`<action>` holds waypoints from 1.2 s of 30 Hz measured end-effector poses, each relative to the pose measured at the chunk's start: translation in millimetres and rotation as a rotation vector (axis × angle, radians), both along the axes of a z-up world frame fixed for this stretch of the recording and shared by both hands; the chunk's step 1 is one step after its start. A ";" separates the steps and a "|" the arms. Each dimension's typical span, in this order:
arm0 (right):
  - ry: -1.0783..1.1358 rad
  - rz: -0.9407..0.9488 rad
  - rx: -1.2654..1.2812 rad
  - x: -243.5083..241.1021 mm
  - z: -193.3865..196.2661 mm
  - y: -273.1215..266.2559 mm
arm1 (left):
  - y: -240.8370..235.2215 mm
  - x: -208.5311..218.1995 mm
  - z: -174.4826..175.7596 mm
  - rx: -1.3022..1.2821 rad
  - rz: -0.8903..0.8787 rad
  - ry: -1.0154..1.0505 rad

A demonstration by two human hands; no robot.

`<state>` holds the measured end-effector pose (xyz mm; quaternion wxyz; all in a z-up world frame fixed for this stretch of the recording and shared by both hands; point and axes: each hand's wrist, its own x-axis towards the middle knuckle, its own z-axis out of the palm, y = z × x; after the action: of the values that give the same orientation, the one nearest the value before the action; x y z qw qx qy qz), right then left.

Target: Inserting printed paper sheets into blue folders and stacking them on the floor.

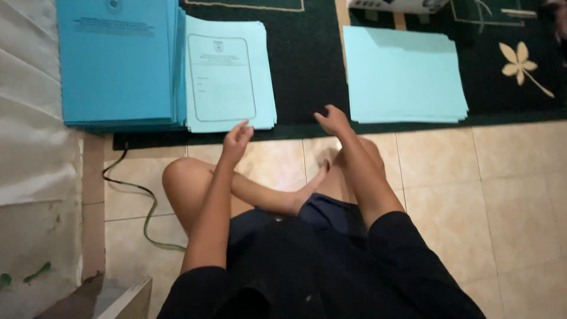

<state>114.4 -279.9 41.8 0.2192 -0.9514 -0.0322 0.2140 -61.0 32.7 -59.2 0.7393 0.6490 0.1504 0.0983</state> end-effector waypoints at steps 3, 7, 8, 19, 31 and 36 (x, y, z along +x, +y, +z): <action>0.015 -0.109 -0.126 29.4 -12.9 -24.7 | -3.3 7.7 17.8 -0.094 0.009 -0.002; -0.011 -0.068 -0.297 72.8 -51.7 -55.5 | -2.0 23.2 56.8 -0.080 0.042 0.068; 0.002 -0.116 -0.304 82.5 -57.2 -59.9 | 1.5 27.2 64.1 -0.054 0.043 0.084; -0.408 -0.166 -0.386 100.4 -120.3 -85.8 | 15.1 57.8 94.6 0.009 0.054 0.127; -0.227 -0.280 -0.281 118.8 -105.8 -112.7 | 9.4 18.1 106.5 0.090 0.110 0.183; -0.156 -0.185 -0.375 131.1 -108.5 -122.8 | -2.6 38.4 109.0 0.068 0.154 0.110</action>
<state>245.5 -402.7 -66.6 0.0540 -0.9881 0.0789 0.1208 -22.6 30.2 49.8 0.6978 0.6647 0.2366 0.1241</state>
